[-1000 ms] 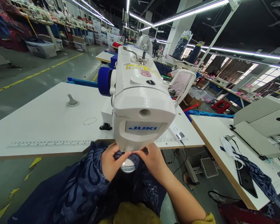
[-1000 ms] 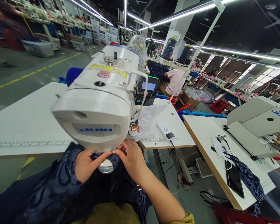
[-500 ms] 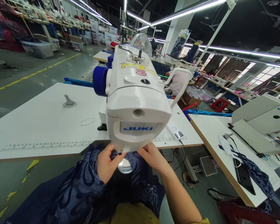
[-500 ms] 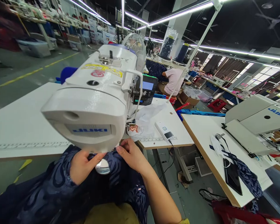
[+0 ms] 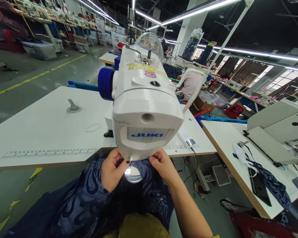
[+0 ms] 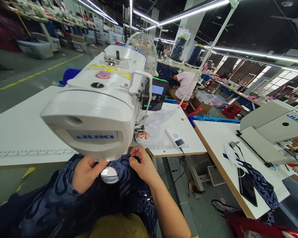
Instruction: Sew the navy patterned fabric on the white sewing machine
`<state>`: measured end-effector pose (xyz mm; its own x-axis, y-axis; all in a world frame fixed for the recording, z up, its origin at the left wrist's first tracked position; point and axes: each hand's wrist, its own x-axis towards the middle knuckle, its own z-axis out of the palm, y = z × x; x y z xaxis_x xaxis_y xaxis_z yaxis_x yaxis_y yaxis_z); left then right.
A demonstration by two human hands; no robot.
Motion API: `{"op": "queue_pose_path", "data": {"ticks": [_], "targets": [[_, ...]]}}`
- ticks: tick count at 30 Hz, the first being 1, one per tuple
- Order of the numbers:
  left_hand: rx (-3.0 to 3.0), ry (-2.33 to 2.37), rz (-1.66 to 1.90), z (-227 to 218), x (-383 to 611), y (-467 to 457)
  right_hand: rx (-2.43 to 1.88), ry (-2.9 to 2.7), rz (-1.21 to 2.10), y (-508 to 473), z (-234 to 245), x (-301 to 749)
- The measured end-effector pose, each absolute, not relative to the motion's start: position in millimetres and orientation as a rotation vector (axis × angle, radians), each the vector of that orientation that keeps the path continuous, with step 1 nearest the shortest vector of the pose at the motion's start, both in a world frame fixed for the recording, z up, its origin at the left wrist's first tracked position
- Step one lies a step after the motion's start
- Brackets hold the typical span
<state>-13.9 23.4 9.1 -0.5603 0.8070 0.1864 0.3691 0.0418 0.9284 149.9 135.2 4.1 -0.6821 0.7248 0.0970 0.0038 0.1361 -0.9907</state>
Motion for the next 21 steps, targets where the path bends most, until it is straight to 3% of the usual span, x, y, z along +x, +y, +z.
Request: {"op": "queue_pose_path", "data": {"ticks": [21], "targets": [[1.145,1.872,1.566,13.8,-14.6,26.3,-0.708,-1.857,1.55,135.1,7.1,150.1]]}}
